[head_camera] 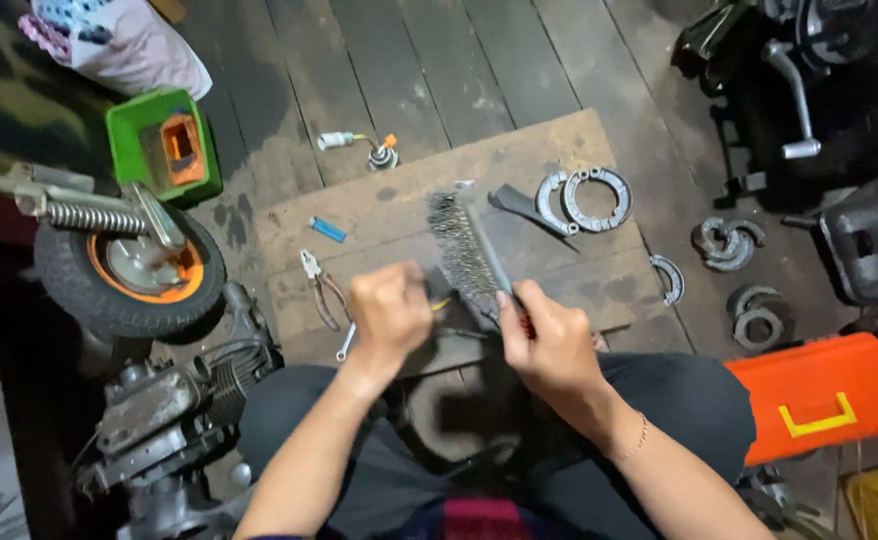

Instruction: Cleaning motorcycle brake shoes using a wire brush and a metal pick to remove rust and debris.

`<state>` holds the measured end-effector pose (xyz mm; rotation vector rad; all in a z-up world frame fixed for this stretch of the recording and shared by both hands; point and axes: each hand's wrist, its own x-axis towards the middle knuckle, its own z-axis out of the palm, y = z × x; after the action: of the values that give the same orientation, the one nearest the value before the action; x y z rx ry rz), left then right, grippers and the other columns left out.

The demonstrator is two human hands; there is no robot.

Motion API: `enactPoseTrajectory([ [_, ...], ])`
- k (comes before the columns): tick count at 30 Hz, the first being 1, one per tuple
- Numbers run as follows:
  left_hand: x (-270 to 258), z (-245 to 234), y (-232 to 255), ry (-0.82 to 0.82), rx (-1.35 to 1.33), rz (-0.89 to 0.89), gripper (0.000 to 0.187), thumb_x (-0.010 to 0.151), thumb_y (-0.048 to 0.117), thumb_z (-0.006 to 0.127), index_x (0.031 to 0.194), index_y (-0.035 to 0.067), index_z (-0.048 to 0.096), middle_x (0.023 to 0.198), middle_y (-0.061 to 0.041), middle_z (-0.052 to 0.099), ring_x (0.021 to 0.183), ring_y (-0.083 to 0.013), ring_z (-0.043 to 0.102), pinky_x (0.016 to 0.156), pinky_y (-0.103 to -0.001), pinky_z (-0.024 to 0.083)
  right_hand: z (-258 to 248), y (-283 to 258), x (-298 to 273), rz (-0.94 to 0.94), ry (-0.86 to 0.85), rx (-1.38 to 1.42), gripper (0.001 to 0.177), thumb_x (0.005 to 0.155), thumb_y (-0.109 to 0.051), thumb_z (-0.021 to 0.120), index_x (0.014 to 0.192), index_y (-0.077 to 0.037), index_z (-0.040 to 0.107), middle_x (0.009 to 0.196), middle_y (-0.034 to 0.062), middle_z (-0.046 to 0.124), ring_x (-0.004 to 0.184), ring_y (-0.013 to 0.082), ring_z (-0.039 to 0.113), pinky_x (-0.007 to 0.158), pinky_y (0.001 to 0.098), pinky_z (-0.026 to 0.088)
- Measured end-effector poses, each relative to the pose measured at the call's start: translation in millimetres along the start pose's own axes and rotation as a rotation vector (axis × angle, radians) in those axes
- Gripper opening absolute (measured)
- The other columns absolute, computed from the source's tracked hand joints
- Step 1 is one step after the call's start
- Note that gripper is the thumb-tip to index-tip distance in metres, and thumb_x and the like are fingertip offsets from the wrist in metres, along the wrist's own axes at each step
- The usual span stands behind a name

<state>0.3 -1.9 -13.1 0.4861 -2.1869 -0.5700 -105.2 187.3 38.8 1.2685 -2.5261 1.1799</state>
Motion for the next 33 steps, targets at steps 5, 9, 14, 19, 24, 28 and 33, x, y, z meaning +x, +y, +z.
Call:
enactPoseTrajectory([
  [5,8.9,-2.9,4.3,0.045,0.06,0.011,0.025,0.083,0.009,0.057,0.059,0.014,0.06,0.048,-0.006,0.054,0.044,-0.0305,0.059,0.043,-0.034,0.046,-2.0,-2.2,1.5,-0.052,-0.045,-0.025,0.019,0.098,-0.018,0.066,0.08,-0.013,0.06,0.05,0.008,0.056,0.047,0.0299,0.065,0.046,0.0357,0.051],
  [9,8.5,-8.4,-2.1,0.062,0.047,0.056,0.013,0.077,0.011,0.059,0.07,0.008,0.07,0.054,-0.01,0.062,0.049,-0.0315,0.064,0.045,-0.035,0.051,-6.0,-10.9,-2.1,-0.007,-0.081,0.005,0.015,0.095,-0.016,0.065,0.082,-0.012,0.06,0.05,0.0147,0.059,0.053,0.0378,0.069,0.048,0.0465,0.05],
  [14,12.2,-10.2,-1.9,0.087,0.019,-0.023,0.027,0.089,0.009,0.052,0.065,0.01,0.066,0.053,-0.008,0.06,0.049,-0.0325,0.063,0.046,-0.034,0.051,10.0,-2.9,-8.6,-0.098,-0.025,-0.063,0.014,0.095,-0.019,0.07,0.083,-0.017,0.062,0.049,0.0064,0.058,0.05,0.0281,0.068,0.048,0.0346,0.052],
  [19,23.9,-26.0,-4.5,0.091,-0.019,0.022,0.024,0.082,0.002,0.058,0.059,0.009,0.062,0.048,-0.01,0.055,0.045,-0.0367,0.059,0.039,-0.039,0.046,6.2,-8.7,-7.4,-0.223,0.015,-0.093,0.023,0.096,-0.017,0.068,0.075,-0.017,0.058,0.049,0.0055,0.054,0.047,0.0281,0.064,0.045,0.0337,0.049],
  [24,16.4,-16.9,32.3,-0.003,-0.099,-0.026,0.024,0.084,0.011,0.054,0.061,0.013,0.059,0.048,-0.004,0.053,0.043,-0.0271,0.058,0.042,-0.03,0.047,-4.7,-2.9,-0.6,-0.215,0.051,-0.097,0.013,0.099,-0.012,0.067,0.087,-0.012,0.063,0.052,-0.0012,0.046,0.043,0.0242,0.057,0.046,0.0311,0.049],
  [28,23.2,-8.5,-0.7,0.129,-0.069,-0.002,0.024,0.084,0.004,0.051,0.064,0.009,0.063,0.049,-0.009,0.056,0.048,-0.0361,0.062,0.043,-0.038,0.048,1.1,0.6,-10.5,-0.329,0.066,-0.246,0.01,0.096,-0.018,0.068,0.087,-0.016,0.066,0.051,-0.0014,0.048,0.043,0.0214,0.058,0.045,0.0293,0.049],
  [33,38.0,-9.9,-5.5,0.589,-0.05,0.123,0.033,0.107,0.006,0.043,0.076,0.007,0.055,0.058,-0.009,0.056,0.044,-0.0277,0.047,0.051,-0.036,0.044,-5.3,16.5,-2.8,-0.035,0.037,0.003,0.015,0.102,-0.015,0.071,0.087,-0.013,0.068,0.048,0.0081,0.054,0.054,0.0362,0.065,0.048,0.038,0.048],
])
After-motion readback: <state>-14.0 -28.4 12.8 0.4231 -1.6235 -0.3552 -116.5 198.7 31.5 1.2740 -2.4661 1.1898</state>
